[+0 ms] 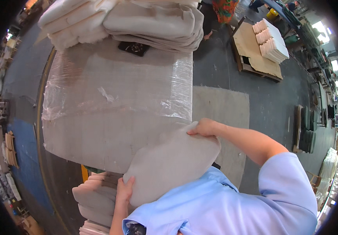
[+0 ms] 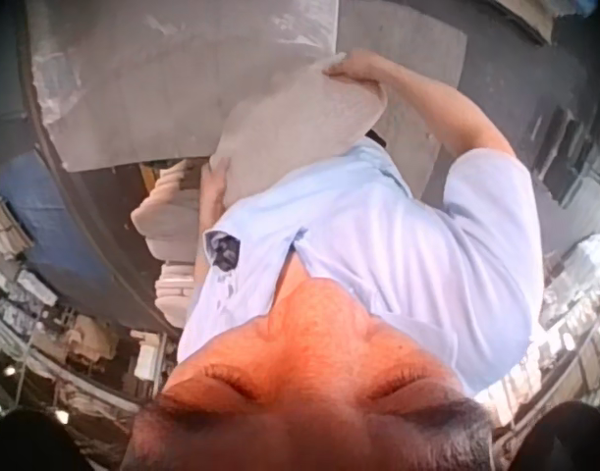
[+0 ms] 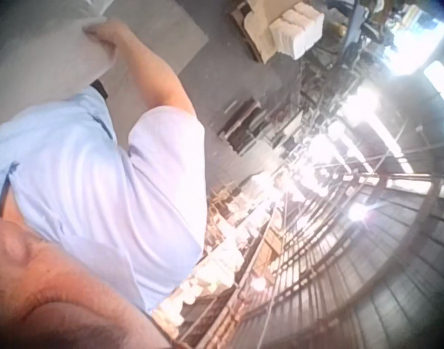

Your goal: The person inserts rectangular foam inserts into fabric covers, aligns the edges, and smooths the covers by hand. The finished items are stacked on a nearby pallet. The person handles foam inserts and fabric covers one at a time.

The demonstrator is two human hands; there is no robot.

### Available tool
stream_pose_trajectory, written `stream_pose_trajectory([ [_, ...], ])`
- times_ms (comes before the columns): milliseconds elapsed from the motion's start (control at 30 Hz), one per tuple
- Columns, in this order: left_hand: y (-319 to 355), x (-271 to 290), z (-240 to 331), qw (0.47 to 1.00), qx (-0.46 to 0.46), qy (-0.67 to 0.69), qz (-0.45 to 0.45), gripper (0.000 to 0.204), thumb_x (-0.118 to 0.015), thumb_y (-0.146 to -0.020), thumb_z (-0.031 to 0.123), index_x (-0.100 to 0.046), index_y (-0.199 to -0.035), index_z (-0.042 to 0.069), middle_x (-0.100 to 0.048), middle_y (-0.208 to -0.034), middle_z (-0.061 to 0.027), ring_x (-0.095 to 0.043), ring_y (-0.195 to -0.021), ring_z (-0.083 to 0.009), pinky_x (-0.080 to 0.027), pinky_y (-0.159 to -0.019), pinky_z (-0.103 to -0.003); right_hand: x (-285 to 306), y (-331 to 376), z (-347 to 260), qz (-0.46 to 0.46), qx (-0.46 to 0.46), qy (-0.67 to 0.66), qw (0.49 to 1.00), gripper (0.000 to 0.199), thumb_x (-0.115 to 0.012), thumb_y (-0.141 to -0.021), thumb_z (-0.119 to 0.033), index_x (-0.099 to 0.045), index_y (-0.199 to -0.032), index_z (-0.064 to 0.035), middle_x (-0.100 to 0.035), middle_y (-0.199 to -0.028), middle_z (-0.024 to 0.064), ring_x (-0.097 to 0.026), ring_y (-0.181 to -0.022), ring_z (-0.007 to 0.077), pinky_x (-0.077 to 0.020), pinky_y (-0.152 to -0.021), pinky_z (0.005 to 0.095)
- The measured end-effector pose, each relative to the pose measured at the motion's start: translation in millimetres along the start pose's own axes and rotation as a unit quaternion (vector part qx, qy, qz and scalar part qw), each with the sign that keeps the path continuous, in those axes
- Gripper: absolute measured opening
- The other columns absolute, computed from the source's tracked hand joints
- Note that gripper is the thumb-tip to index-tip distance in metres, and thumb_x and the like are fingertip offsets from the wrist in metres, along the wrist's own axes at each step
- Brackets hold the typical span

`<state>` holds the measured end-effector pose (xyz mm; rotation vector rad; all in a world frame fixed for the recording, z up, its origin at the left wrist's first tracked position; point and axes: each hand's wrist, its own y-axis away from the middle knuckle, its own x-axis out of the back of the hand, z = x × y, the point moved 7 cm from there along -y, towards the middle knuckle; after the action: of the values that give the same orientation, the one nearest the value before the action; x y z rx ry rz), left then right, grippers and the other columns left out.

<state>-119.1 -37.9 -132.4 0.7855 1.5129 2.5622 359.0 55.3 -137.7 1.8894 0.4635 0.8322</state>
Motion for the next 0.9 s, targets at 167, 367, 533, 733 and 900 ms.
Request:
stream_pose_trajectory([
  [167, -33.2, -4.5, 5.0, 0.997, 0.023, 0.031, -0.061, 0.065, -0.072, -0.098, 0.045, -0.061, -0.132, -0.010, -0.071, -0.122, -0.0177, -0.068, -0.108, -0.0239, -0.056, -0.090, -0.037, 1.8, -33.8, -7.0, -0.005, 0.008, 0.054, 0.999, 0.077, -0.071, -0.089, -0.064, -0.073, -0.121, 0.0058, -0.070, -0.128, 0.0261, -0.067, -0.119, 0.0410, -0.0510, -0.100, 0.0482],
  [367, -61.9, -15.3, -8.1, 0.967, 0.047, 0.188, -0.169, 0.058, -0.068, -0.102, 0.045, -0.069, -0.126, -0.007, -0.073, -0.122, -0.0145, -0.068, -0.109, -0.0226, -0.054, -0.094, -0.037, 1.3, -59.5, -7.8, -0.015, 0.044, 0.032, 0.998, 0.060, -0.063, -0.097, -0.053, -0.073, -0.127, -0.0029, -0.068, -0.131, 0.0234, -0.067, -0.117, 0.0391, -0.0528, -0.095, 0.0555],
  [533, -48.9, -10.0, 11.6, 0.982, 0.014, 0.150, -0.112, 0.054, -0.061, -0.106, 0.042, -0.068, -0.128, -0.008, -0.073, -0.123, -0.0131, -0.068, -0.109, -0.0227, -0.054, -0.095, -0.038, 5.9, -64.9, -4.0, 0.005, 0.038, 0.018, 0.999, 0.051, -0.061, -0.099, -0.046, -0.073, -0.128, -0.0062, -0.070, -0.129, 0.0198, -0.069, -0.113, 0.0381, -0.0553, -0.090, 0.0597],
  [733, -42.2, -0.3, -9.0, 0.974, 0.093, 0.182, -0.098, 0.055, -0.058, -0.108, 0.043, -0.068, -0.128, -0.007, -0.072, -0.123, -0.0141, -0.068, -0.108, -0.0215, -0.055, -0.092, -0.038, 4.1, -46.8, -17.1, -0.027, 0.046, -0.040, 0.998, 0.056, -0.060, -0.099, -0.052, -0.072, -0.130, -0.0063, -0.069, -0.134, 0.0204, -0.068, -0.117, 0.0346, -0.0539, -0.098, 0.0501],
  [900, -3.0, 2.6, -0.2, 0.964, -0.036, 0.252, -0.076, 0.051, -0.065, -0.105, 0.035, -0.061, -0.136, -0.005, -0.069, -0.127, -0.0134, -0.066, -0.112, -0.0208, -0.054, -0.096, -0.036, -3.9, -34.5, -3.5, -0.013, 0.085, -0.096, 0.992, 0.068, -0.064, -0.097, -0.062, -0.075, -0.124, -0.0001, -0.071, -0.127, 0.0161, -0.069, -0.111, 0.0283, -0.0536, -0.096, 0.0425],
])
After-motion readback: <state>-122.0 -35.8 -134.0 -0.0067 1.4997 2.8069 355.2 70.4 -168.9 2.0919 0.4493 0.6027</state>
